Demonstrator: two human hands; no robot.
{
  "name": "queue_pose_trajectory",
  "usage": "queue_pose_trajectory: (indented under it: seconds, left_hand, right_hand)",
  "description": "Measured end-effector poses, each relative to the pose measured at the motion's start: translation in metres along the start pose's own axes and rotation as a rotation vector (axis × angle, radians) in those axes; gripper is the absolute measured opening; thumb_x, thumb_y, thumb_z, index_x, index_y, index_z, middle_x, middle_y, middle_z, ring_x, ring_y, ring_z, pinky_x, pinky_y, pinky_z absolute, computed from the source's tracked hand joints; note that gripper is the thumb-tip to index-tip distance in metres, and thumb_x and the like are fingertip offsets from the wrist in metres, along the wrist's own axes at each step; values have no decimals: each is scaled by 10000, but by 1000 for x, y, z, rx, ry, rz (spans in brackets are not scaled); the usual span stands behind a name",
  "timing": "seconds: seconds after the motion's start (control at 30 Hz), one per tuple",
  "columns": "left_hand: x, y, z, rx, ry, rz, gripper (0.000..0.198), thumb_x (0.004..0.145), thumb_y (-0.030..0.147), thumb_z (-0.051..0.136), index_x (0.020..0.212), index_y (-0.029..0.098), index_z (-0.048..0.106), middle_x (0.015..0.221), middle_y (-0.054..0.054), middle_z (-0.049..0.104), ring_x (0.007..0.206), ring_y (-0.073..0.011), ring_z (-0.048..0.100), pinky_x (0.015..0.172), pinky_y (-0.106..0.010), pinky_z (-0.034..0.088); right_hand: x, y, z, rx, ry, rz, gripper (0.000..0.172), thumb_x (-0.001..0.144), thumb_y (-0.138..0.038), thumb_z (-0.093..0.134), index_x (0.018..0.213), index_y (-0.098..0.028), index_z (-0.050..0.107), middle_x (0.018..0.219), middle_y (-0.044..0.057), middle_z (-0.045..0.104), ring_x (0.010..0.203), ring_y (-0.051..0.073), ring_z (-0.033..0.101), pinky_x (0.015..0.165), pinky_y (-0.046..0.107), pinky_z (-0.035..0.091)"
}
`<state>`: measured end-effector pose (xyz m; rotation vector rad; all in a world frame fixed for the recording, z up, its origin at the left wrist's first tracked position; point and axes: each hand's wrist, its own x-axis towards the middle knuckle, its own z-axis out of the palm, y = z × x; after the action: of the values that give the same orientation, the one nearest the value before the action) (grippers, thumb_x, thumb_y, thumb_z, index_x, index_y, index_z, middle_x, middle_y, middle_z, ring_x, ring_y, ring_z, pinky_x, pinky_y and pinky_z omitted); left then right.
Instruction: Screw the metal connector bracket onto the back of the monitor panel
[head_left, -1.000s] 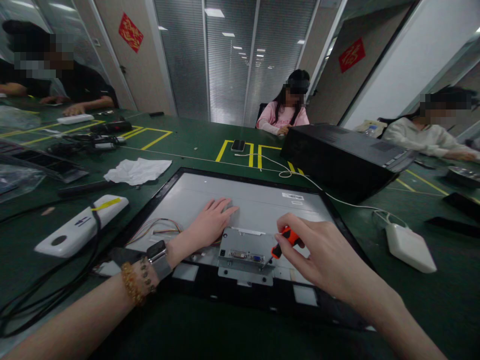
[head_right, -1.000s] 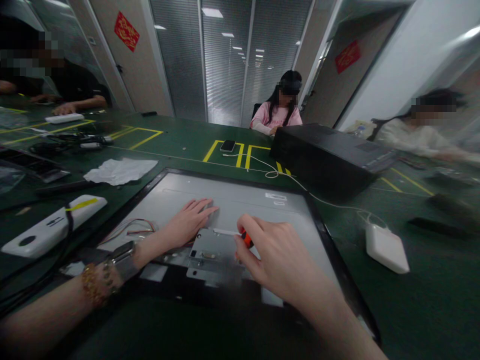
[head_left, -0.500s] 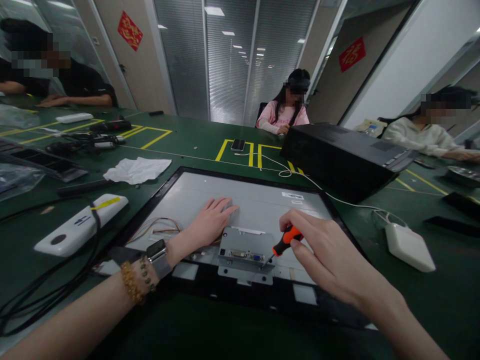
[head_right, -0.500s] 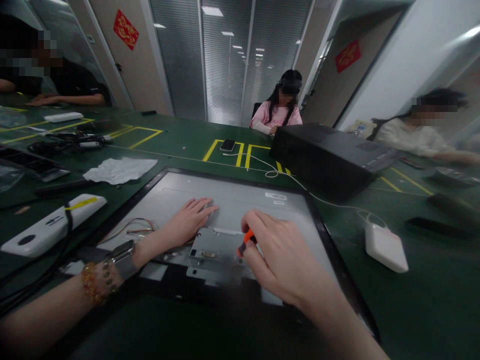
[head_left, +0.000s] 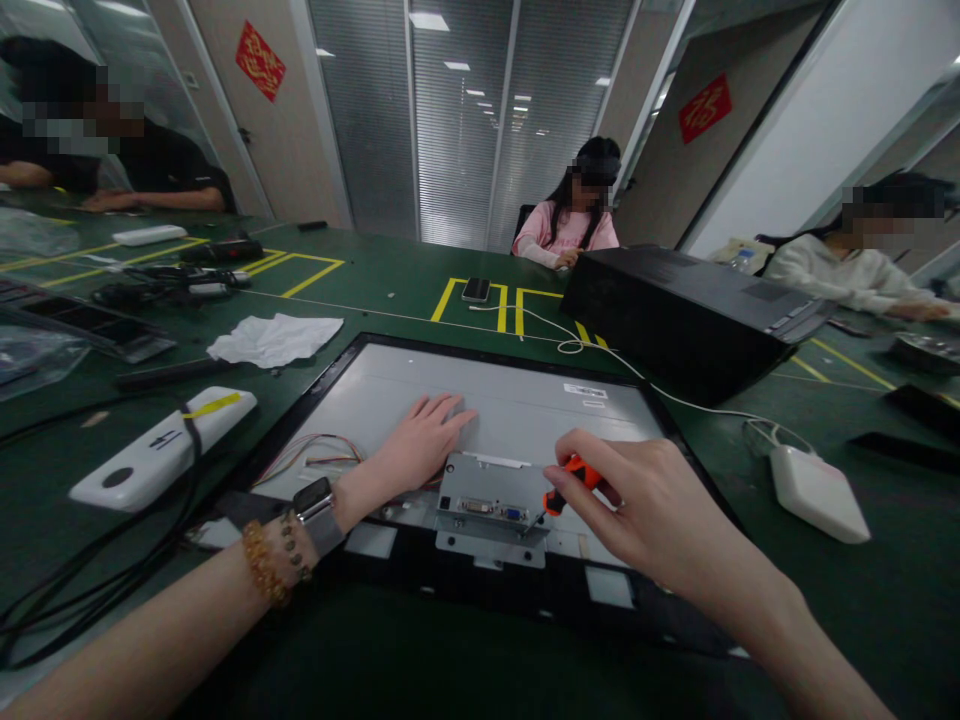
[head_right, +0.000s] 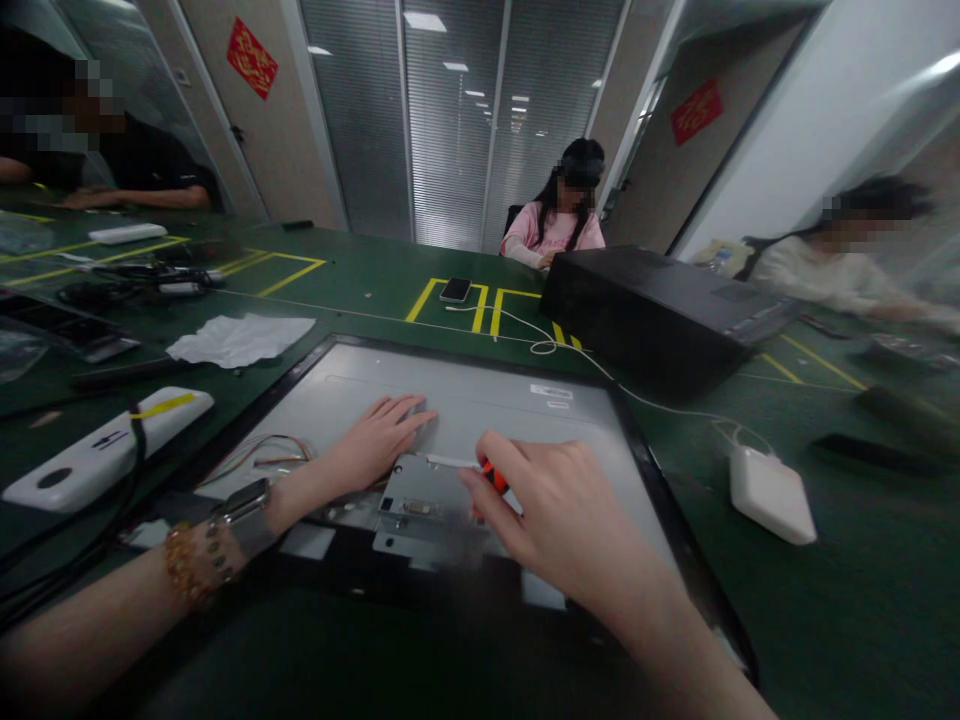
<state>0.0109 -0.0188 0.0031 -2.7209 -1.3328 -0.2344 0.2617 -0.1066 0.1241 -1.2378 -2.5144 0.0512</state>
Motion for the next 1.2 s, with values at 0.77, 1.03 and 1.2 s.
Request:
queue_pose_trajectory:
  seconds: [0.77, 1.03, 1.2]
  left_hand:
    - [0, 1, -3, -7, -17, 0, 449, 966, 127, 379, 1409, 187, 426, 1477, -154, 421, 1370, -293, 376, 1091, -494, 325]
    - [0, 0, 1, -19, -13, -8, 445, 970, 124, 400, 1408, 193, 430, 1478, -141, 420, 1370, -293, 376, 1104, -505, 315]
    - [0, 2, -4, -20, -32, -24, 440, 970, 115, 409, 1402, 189, 439, 1482, -149, 414, 1373, -290, 375, 1104, -501, 317]
  right_hand:
    - [3, -1, 1, -31, 29, -39, 290, 1003, -401, 405, 878, -199, 572, 631, -5, 648, 473, 131, 546, 491, 265, 343]
    - [1, -6, -11, 28, -12, -31, 229, 923, -228, 352, 932, -178, 576, 808, 50, 661, 713, 200, 632, 631, 333, 442]
    - [2, -5, -6, 16, 12, -46, 223, 970, -258, 381, 975, -184, 592, 812, 40, 678, 695, 180, 635, 619, 307, 433]
